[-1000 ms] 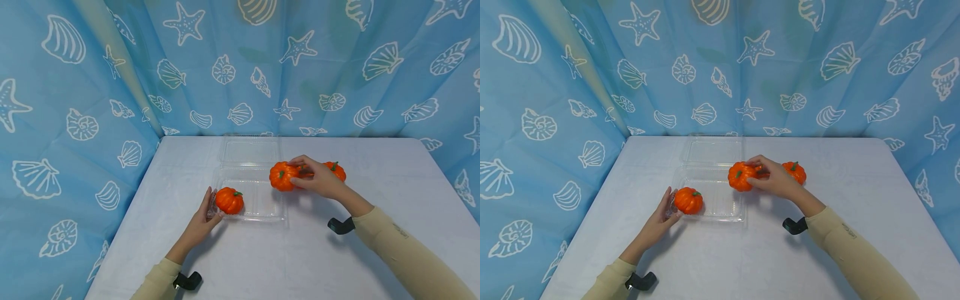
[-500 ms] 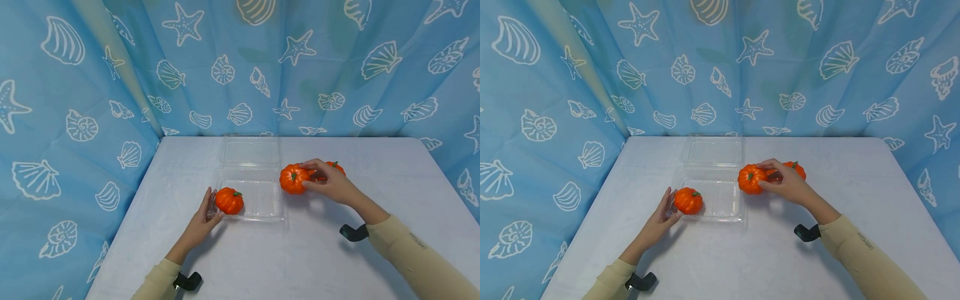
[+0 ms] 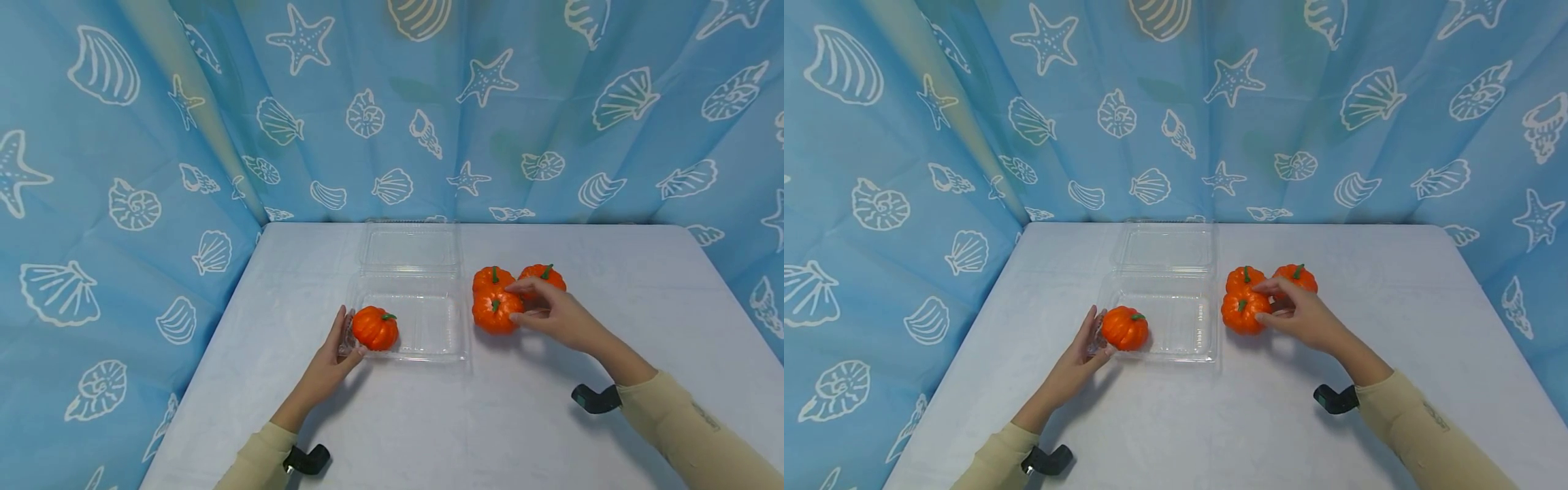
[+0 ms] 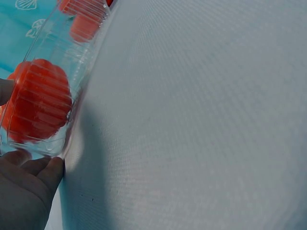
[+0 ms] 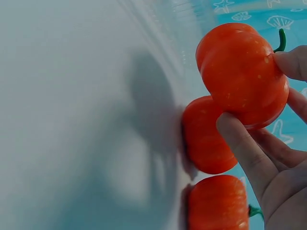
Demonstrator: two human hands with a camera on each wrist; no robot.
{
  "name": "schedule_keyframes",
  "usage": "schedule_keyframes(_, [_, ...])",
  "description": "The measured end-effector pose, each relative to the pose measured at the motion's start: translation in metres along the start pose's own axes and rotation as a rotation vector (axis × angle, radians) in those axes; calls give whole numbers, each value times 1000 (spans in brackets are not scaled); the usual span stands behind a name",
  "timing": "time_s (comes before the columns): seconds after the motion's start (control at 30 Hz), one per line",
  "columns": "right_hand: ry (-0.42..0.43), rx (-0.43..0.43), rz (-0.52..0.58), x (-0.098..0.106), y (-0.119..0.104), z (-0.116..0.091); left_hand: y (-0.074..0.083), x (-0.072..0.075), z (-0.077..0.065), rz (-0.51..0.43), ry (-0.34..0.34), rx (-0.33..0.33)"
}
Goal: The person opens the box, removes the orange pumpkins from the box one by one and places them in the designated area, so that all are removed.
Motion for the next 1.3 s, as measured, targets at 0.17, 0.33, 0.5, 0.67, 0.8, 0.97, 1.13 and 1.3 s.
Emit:
schedule_keyframes(0.17, [-14, -33, -9, -5, 12, -6, 0, 0, 0, -2, -2, -2])
schedule_keyframes(0.33, [-23, -37, -14, -8, 16, -11, -1, 0, 0, 8, -5, 0])
schedule_keyframes(0.5, [-37, -29, -4, -11, 20, -13, -2, -1, 0, 16, -3, 13])
schedule_keyframes(0.67, [-39, -36, 9, -14, 27, -12, -3, -1, 0, 14, 2, 16])
schedule_keyframes(0.8, [-48, -54, 24, -14, 28, -11, -2, -1, 1, 18, 7, 10])
schedule_keyframes(0.97, [-46, -71, 17, -14, 31, -12, 0, 0, 0, 29, 6, 11])
schedule_keyframes(1.13, [-40, -78, 1, -15, 33, -11, -1, 0, 1, 30, 2, 10])
schedule_keyframes(1.3, [-38, -70, -1, -14, 33, -12, -1, 0, 1, 21, 0, 11])
Point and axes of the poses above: each hand's wrist, its own z-axis towards the middle knuckle, its own x-axis out of the back of the hand, y = z × x, the point moved 1 cm from there along z, towards the middle knuckle, and after that the axes turned 2 degrees about -y, right-handed, at the moved point
